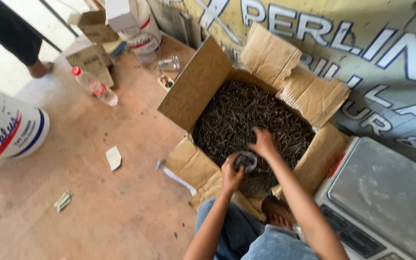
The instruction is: The person scoops nails from a large cardboard box into small plastic bags, weighs them on a digital scale, and seals the bags with a handheld heat sealer. The sealed bags are then placed into a separate cardboard box.
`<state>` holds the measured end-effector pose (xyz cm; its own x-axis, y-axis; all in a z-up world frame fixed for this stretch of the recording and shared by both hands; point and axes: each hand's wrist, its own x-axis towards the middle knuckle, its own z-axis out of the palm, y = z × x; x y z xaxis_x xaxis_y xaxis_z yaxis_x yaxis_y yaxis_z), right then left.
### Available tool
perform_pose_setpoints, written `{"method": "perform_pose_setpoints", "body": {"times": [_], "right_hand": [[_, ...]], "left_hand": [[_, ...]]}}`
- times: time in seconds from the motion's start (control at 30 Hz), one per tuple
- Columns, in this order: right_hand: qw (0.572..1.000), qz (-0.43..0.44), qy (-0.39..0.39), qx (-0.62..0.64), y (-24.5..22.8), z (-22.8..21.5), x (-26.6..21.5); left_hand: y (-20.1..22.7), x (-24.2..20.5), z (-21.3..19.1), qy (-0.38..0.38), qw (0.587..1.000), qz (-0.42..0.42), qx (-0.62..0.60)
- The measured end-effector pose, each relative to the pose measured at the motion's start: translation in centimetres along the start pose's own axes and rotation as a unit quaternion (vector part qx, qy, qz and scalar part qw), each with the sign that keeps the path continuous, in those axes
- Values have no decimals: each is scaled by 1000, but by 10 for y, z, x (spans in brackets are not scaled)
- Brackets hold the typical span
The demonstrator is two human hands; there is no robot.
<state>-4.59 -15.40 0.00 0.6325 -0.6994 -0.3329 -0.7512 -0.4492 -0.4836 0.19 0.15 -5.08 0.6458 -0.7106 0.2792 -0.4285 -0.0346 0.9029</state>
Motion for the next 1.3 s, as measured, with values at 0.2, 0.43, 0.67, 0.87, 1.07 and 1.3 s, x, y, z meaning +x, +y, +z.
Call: {"method": "perform_pose_setpoints", "body": {"times": [0.2, 0.43, 0.67, 0.87, 1.07, 1.3], "right_hand": [[989, -18, 7, -148, 3, 30, 18], [987, 83, -55, -129, -8, 37, 27], [983, 127, 24, 129, -4, 35, 17], [914, 209, 43, 345, -6, 28, 8], [990, -4, 131, 49, 35, 38, 14], [977, -29, 99, 186, 61, -2, -31]], "left_hand": [[-7, -4, 4, 7, 1000, 4, 9], [-9, -2, 6, -15, 1000, -22, 18], [-11, -5, 5, -24, 1000, 7, 17], [-12, -2, 4, -24, 999, 27, 1], [-14, -1, 4, 10, 998, 37, -43], [-4, -1, 3, -3, 999, 18, -32]]}}
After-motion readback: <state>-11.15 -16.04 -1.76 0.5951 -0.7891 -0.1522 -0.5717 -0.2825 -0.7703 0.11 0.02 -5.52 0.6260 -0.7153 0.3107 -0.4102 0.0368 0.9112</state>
